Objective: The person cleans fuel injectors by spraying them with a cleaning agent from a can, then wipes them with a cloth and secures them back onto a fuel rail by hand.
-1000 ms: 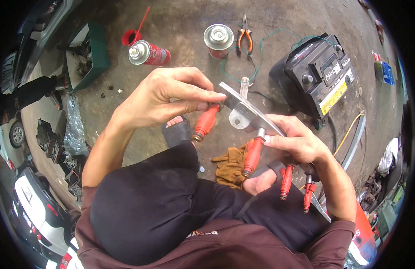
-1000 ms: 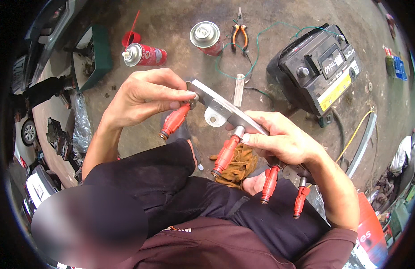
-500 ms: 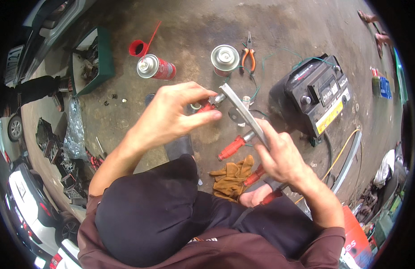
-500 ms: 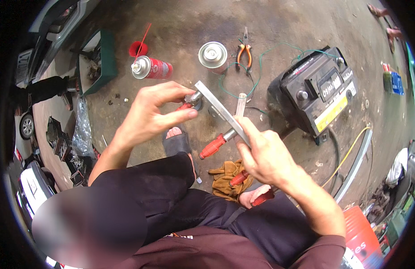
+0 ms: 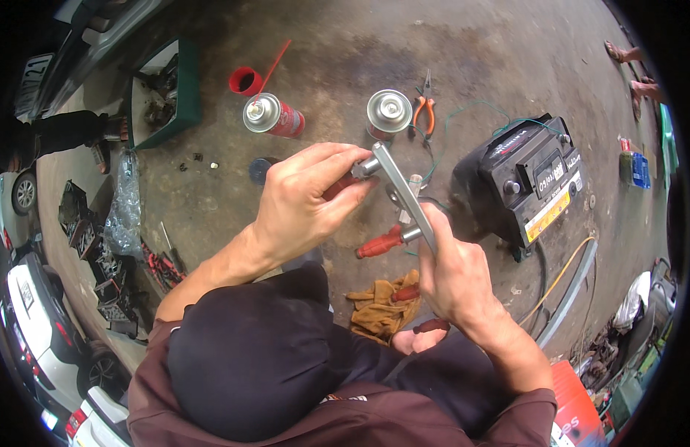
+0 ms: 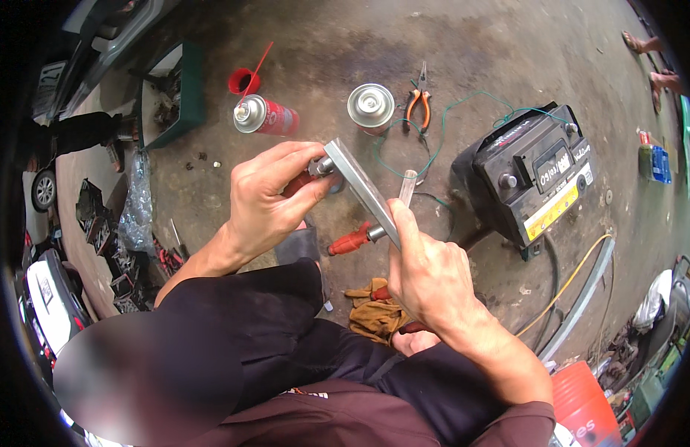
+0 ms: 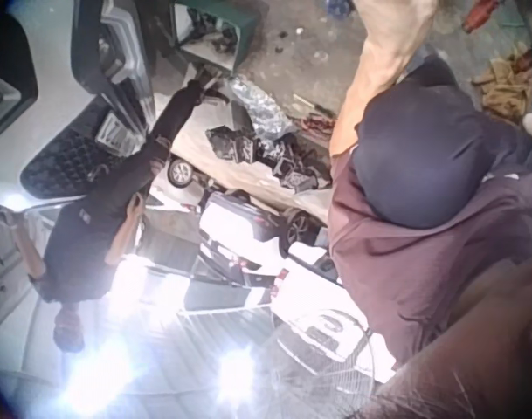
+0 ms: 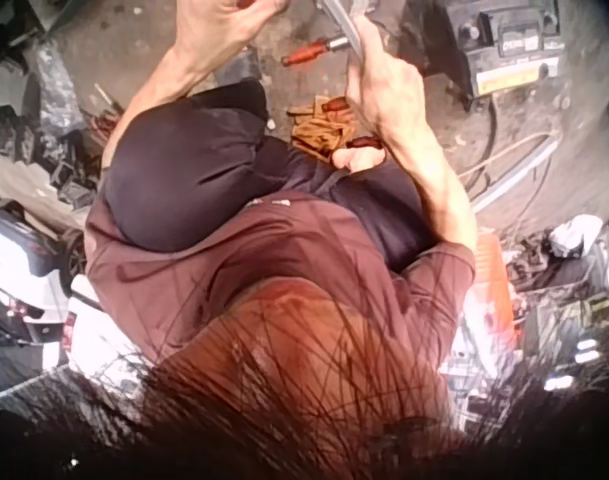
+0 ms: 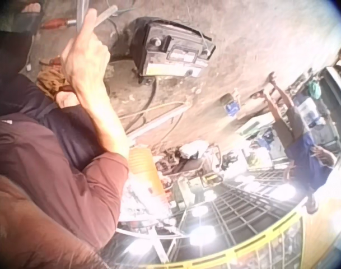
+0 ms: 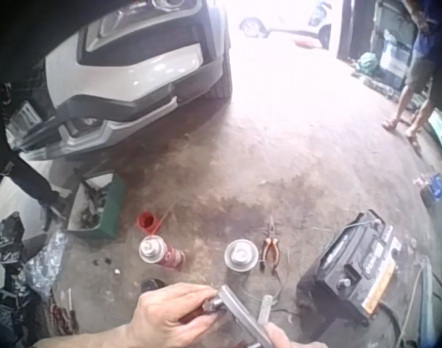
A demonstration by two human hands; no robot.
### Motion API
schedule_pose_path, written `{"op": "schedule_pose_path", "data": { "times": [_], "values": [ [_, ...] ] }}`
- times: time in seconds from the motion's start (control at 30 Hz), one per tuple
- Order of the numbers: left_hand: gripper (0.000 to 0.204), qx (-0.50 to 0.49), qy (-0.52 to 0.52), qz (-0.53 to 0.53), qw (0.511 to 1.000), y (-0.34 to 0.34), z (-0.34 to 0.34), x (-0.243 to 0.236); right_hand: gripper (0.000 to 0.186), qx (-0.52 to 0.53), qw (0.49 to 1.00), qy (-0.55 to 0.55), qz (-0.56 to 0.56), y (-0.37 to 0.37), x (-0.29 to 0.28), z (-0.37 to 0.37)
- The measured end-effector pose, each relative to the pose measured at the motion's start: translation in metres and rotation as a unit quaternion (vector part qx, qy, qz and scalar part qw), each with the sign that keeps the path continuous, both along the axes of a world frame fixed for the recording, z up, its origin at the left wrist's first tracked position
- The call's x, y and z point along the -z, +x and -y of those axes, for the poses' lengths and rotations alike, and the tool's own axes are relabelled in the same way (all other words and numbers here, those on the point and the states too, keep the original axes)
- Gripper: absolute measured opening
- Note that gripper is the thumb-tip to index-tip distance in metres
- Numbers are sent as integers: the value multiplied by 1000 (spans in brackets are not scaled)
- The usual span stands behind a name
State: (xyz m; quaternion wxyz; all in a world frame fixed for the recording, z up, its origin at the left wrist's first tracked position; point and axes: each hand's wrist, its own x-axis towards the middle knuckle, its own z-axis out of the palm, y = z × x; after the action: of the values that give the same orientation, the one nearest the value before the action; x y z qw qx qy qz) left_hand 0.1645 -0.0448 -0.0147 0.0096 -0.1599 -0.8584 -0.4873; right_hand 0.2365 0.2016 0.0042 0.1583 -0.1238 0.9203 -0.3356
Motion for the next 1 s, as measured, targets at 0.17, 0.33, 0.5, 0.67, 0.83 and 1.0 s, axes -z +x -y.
{"op": "schedule_pose_path", "data": {
  "times": [0.17,0.33,0.5,0.67,0.83,1.0],
  "values": [
    [29,-7,-50,-83,995,-3,-1,-3,62,9,1000,6,14,0,-8,6],
    [30,1,-22,-36,999,-6,1,-3,65,9,999,24,23,-1,-14,6],
    [29,16,49,65,997,-8,9,0,66,-18,998,66,-15,0,-8,1],
    [29,50,-2,128,990,-8,10,-8,64,-29,997,62,-32,-2,-3,-3],
    [26,-1,-23,22,999,-1,3,-1,62,-27,995,86,-30,-6,-5,5],
    [26,5,-1,46,999,-4,7,-3,58,-32,995,74,-55,-6,-3,2]
  ]
}}
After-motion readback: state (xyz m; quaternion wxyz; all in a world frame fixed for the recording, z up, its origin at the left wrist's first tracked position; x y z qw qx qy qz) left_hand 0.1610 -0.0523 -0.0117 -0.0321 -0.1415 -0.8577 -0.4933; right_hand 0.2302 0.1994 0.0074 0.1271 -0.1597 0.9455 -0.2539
